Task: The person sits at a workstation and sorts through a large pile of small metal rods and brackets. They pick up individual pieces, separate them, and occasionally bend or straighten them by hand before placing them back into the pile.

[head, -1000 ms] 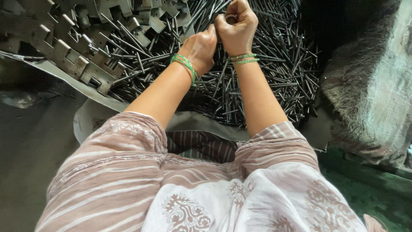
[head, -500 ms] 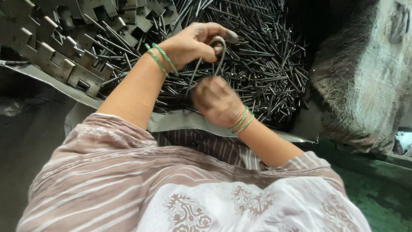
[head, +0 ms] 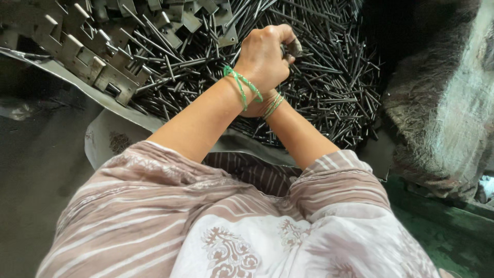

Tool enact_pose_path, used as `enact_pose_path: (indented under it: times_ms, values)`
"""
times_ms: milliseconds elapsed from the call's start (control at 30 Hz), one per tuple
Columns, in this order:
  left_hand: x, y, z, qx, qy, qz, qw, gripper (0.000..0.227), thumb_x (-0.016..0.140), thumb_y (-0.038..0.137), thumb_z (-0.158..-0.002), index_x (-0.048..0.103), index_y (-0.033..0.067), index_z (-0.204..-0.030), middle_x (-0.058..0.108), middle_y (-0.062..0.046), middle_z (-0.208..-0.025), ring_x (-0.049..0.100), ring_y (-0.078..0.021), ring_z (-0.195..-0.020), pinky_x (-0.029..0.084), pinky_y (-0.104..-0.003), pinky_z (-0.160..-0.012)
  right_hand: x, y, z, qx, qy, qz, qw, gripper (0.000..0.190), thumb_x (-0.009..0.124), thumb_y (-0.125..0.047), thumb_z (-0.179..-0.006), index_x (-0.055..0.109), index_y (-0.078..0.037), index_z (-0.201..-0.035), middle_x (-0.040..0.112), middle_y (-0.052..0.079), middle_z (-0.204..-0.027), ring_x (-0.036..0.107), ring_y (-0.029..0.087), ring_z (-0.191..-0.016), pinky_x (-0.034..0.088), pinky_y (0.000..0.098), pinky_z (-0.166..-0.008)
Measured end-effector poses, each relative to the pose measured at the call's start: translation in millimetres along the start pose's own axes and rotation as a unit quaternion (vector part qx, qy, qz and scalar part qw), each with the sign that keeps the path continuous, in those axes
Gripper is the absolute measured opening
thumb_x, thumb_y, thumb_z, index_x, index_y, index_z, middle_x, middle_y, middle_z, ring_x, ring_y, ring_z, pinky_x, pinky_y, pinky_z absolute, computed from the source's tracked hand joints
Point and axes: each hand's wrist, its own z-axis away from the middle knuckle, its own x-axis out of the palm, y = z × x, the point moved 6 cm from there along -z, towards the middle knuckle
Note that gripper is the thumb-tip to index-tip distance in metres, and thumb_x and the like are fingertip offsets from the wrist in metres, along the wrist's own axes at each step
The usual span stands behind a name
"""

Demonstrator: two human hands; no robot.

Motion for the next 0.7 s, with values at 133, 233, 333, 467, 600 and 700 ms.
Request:
enact_pose_path:
  times_ms: [133,233,333,467,600,700]
  values:
    - [-4,16,-3,0.038,0.007,0.021,0.999,0.017,0.072,-0.002,-0.073,0.073,0.0116,-0.083,0.076,-0.009,-0.079,0.076,-0.0286,-0.075,0.06,-0.038,-0.069,-12,-29,-3,-0.139,0.045,-0.18,0.973,0.039,0.044,-0.046,-0.105,0.065,-0.016,-0.119,0.067,0.001,-0.123,0.059,0.018,-0.12,0.045,0.0347,-0.108]
    - [-7,23,1,0.078,0.008,0.027,0.997,0.019,0.069,-0.004,-0.073,0.072,0.0117,-0.082,0.075,-0.008,-0.078,0.076,-0.0271,-0.074,0.06,-0.036,-0.068,-12,-34,-5,-0.146,0.016,-0.175,0.974,0.039,0.046,-0.044,-0.103,0.065,-0.015,-0.12,0.067,0.002,-0.124,0.059,0.019,-0.121,0.045,0.0357,-0.108]
    - [-13,35,-5,0.118,0.01,0.012,0.993,0.018,0.07,-0.005,-0.072,0.07,0.0106,-0.081,0.074,-0.009,-0.076,0.075,-0.0288,-0.072,0.059,-0.037,-0.065,-15,-47,-4,-0.138,0.017,-0.149,0.979,0.039,0.047,-0.042,-0.102,0.065,-0.013,-0.122,0.067,0.003,-0.125,0.059,0.02,-0.122,0.045,0.0368,-0.108]
    - [-22,53,-2,0.14,0.006,-0.004,0.99,0.017,0.071,-0.005,-0.073,0.068,0.0111,-0.079,0.073,-0.009,-0.073,0.074,-0.028,-0.069,0.058,-0.037,-0.063,-10,-51,5,-0.136,0.02,-0.129,0.982,0.04,0.049,-0.039,-0.099,0.065,-0.011,-0.123,0.067,0.004,-0.127,0.059,0.021,-0.123,0.045,0.0382,-0.108]
    - [-28,74,0,0.172,0.012,0.007,0.985,0.019,0.071,-0.006,-0.076,0.068,0.0124,-0.081,0.071,-0.007,-0.072,0.073,-0.0242,-0.068,0.058,-0.034,-0.063,1,-61,24,-0.139,0.04,-0.094,0.985,0.041,0.05,-0.036,-0.097,0.064,-0.009,-0.125,0.067,0.006,-0.128,0.059,0.022,-0.124,0.045,0.0396,-0.109]
    - [-37,92,-17,0.22,0.052,0.018,0.974,0.018,0.073,-0.006,-0.077,0.066,0.0099,-0.082,0.07,-0.006,-0.072,0.071,-0.0212,-0.065,0.055,-0.032,-0.059,27,-93,25,-0.144,0.067,0.302,0.94,0.042,0.051,-0.034,-0.095,0.064,-0.008,-0.126,0.067,0.007,-0.129,0.059,0.023,-0.125,0.045,0.0406,-0.109]
